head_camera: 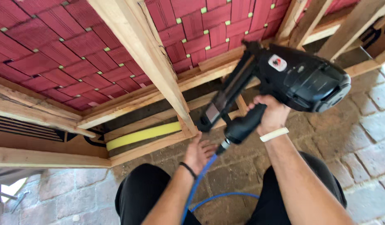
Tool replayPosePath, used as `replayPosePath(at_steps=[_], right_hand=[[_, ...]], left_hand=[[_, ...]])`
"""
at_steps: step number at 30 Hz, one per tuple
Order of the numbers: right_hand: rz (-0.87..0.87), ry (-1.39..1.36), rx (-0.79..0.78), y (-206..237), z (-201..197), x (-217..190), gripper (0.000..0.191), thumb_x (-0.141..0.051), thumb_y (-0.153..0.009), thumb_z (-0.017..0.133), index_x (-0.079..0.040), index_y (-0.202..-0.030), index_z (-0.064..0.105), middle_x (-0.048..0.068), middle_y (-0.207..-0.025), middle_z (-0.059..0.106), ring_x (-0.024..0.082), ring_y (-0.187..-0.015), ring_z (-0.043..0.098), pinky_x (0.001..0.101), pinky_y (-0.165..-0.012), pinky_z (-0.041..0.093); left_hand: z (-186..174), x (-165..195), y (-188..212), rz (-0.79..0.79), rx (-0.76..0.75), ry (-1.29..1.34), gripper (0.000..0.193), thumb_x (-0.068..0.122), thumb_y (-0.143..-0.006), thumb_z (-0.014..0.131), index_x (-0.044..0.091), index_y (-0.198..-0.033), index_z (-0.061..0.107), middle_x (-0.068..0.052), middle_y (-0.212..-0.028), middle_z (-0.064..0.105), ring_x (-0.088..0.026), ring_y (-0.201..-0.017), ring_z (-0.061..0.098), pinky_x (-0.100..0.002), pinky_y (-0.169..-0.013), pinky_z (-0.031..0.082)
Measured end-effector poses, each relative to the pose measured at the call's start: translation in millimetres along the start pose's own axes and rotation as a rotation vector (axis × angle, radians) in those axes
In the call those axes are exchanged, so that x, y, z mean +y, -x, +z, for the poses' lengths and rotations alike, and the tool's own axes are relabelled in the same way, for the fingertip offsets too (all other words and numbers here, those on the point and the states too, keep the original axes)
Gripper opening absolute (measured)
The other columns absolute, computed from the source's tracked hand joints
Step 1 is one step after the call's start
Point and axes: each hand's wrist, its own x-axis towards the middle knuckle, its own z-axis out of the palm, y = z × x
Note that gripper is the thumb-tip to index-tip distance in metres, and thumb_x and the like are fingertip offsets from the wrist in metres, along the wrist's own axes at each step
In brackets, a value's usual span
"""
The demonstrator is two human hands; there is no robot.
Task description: The person uses a pneumatic nail gun to attach fabric to the wooden frame of a sofa. They also handle and position large sofa cushions and armrests, working alongside another person in a workshop environment.
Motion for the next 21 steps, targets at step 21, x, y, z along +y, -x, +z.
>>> replayPosePath(at_steps=[21], right_hand=[[0.315,0.236,0.194,9,-26,19,0.007,-0.006,-0.073,0.059,0.0,-0.077,0.061,0.011,-0.071,0.06,0.024,-0.059,0.061,0.0437,-0.056,0.056]], left_hand=[[97,-13,35,1.631,0.424,-1.335,0.018,0.018,-0.08,0.081,0.01,-0.095,0.076,-0.006,-0.105,0.076,-0.026,-0.097,0.072,-0.041,-0.086,0.054]])
